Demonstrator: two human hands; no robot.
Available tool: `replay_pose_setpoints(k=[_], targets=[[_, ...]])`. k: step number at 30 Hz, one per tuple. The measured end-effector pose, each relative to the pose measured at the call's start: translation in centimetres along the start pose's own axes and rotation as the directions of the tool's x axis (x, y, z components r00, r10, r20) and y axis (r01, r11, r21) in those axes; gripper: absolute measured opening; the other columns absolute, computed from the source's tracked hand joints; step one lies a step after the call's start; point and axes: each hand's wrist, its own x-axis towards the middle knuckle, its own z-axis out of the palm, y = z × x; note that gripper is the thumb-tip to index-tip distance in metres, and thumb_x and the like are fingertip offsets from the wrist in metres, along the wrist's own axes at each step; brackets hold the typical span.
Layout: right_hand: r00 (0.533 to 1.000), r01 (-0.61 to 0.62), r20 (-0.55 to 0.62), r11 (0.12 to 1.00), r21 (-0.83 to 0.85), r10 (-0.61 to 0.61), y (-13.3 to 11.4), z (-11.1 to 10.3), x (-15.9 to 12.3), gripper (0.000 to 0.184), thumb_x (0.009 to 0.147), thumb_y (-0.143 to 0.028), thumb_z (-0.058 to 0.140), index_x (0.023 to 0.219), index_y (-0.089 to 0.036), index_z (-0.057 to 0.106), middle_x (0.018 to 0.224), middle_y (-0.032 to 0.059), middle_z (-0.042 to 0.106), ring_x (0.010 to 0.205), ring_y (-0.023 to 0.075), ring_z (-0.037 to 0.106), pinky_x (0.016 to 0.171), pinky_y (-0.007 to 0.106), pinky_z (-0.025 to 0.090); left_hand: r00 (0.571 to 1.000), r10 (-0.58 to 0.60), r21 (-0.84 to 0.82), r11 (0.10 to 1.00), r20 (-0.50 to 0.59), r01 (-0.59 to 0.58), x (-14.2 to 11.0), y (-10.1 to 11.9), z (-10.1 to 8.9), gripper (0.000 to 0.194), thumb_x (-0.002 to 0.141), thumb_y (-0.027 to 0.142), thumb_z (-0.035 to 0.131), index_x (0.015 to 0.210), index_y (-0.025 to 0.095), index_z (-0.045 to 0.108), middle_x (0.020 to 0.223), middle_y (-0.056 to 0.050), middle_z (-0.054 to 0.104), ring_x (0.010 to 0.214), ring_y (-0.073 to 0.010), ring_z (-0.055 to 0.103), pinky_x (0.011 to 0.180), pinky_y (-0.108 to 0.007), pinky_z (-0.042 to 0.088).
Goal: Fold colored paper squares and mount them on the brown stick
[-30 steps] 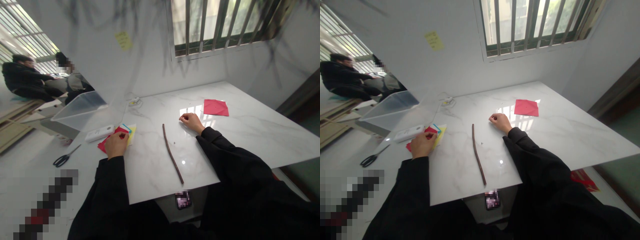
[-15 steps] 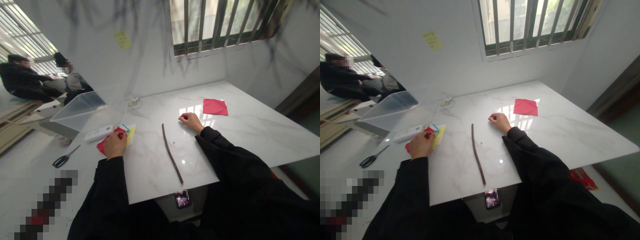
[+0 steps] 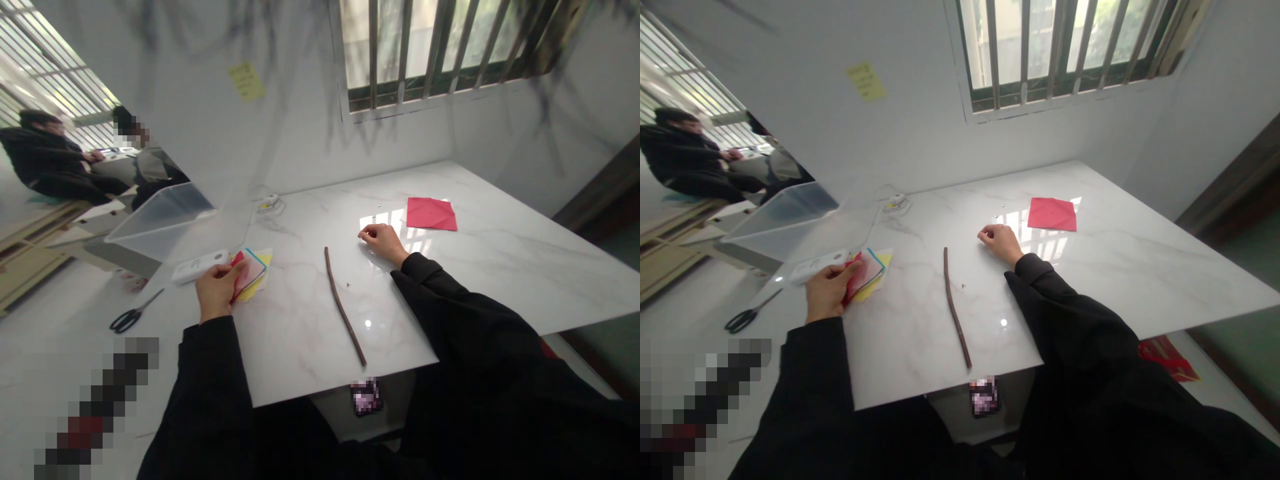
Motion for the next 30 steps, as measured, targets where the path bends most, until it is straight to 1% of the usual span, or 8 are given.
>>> replay_pose_setpoints(k=[3, 6, 8, 12, 19, 21, 24, 30], targets=[[1.0, -0.009, -0.029, 1.0, 0.019, 0.01, 0.1, 0.1, 0.1, 0.025, 0.092, -0.034, 0.064, 0.088, -0.017, 0.082, 0.069, 0.0027, 0.069, 0.064, 0.0149, 0.056, 0.065, 0.029, 0.035, 0.994, -0.095, -0.156, 0.984, -0.056, 0.085, -0.1, 0.5, -0.6, 0.037, 0.08, 0.054, 0.073, 0.082, 0.019, 0.064, 0.078, -0.002, 0.065, 0.074, -0.0193, 0.059, 0.071, -0.031, 0.051], [1.0, -0.003, -0.028, 1.0, 0.025, 0.004, 0.1, 0.1, 0.2, 0.025, 0.091, -0.033, 0.064, 0.086, -0.017, 0.082, 0.068, 0.0028, 0.068, 0.064, 0.015, 0.056, 0.065, 0.029, 0.035, 0.985, 0.007, 0.02, 1.0, -0.175, -0.004, -0.7, 1.5, -1.7, 0.03, 0.078, 0.047, 0.078, 0.087, 0.019, 0.071, 0.082, 0.0, 0.068, 0.076, -0.0195, 0.06, 0.079, -0.033, 0.051], [0.999, -0.011, -0.051, 0.999, 0.04, 0.013, 0.1, 0.1, 0.3, 0.025, 0.091, -0.033, 0.064, 0.087, -0.016, 0.082, 0.068, 0.0032, 0.069, 0.064, 0.0156, 0.057, 0.065, 0.029, 0.035, 0.947, 0.112, 0.156, 0.985, -0.301, -0.067, -1.3, 2.5, -2.4, 0.021, 0.079, 0.039, 0.078, 0.091, 0.022, 0.076, 0.083, 0.001, 0.07, 0.074, -0.0187, 0.058, 0.085, -0.035, 0.049], [0.996, -0.026, -0.088, 0.997, 0.068, 0.032, 0.0, 0.0, 0.4, 0.025, 0.091, -0.032, 0.065, 0.089, -0.016, 0.083, 0.07, 0.0037, 0.07, 0.066, 0.0165, 0.059, 0.066, 0.029, 0.037, 0.805, 0.333, 0.127, 0.942, -0.491, -0.312, -2.4, 5.3, -3.9, 0.017, 0.084, 0.031, 0.073, 0.096, 0.021, 0.08, 0.086, -0.002, 0.072, 0.07, -0.0172, 0.054, 0.076, -0.03, 0.045], [0.997, -0.019, -0.078, 0.998, 0.06, 0.024, 0.1, 0.0, 0.4, 0.024, 0.091, -0.032, 0.066, 0.089, -0.017, 0.084, 0.071, 0.0044, 0.072, 0.067, 0.0171, 0.06, 0.068, 0.03, 0.037, 0.651, 0.296, -0.244, 0.757, -0.699, -0.607, -0.9, 11.3, -4.7, 0.033, 0.085, 0.045, 0.074, 0.083, 0.013, 0.069, 0.071, 0.001, 0.06, 0.065, -0.0126, 0.051, 0.065, -0.026, 0.04], [0.997, -0.019, -0.078, 0.998, 0.059, 0.024, 0.1, 0.0, 0.4, 0.024, 0.091, -0.032, 0.066, 0.089, -0.017, 0.084, 0.072, 0.0045, 0.072, 0.067, 0.0174, 0.06, 0.068, 0.03, 0.038, 0.712, 0.235, -0.446, 0.641, -0.661, -0.625, -0.2, 12.6, -3.3, 0.042, 0.086, 0.055, 0.073, 0.084, 0.014, 0.063, 0.075, 0.001, 0.059, 0.072, -0.012, 0.052, 0.071, -0.026, 0.045], [0.996, -0.019, -0.083, 0.998, 0.063, 0.025, 0.1, 0.0, 0.4, 0.023, 0.09, -0.032, 0.066, 0.088, -0.017, 0.083, 0.071, 0.0044, 0.071, 0.068, 0.0177, 0.06, 0.068, 0.03, 0.038, 0.885, 0.138, -0.753, 0.478, -0.444, -0.452, -0.2, 13.6, 0.6, 0.056, 0.082, 0.07, 0.072, 0.082, 0.017, 0.052, 0.075, 0.004, 0.055, 0.068, -0.0098, 0.049, 0.067, -0.025, 0.046], [0.995, -0.032, -0.091, 0.993, 0.115, 0.043, 0.0, -0.1, 0.5, 0.025, 0.091, -0.035, 0.065, 0.086, -0.017, 0.082, 0.068, 0.0029, 0.069, 0.064, 0.0167, 0.059, 0.067, 0.03, 0.037, 0.983, -0.022, -0.819, 0.557, -0.184, -0.141, -3.4, 11.9, 9.9, 0.047, 0.086, 0.061, 0.073, 0.087, 0.018, 0.055, 0.072, 0.003, 0.058, 0.066, -0.011, 0.053, 0.061, -0.022, 0.041]])
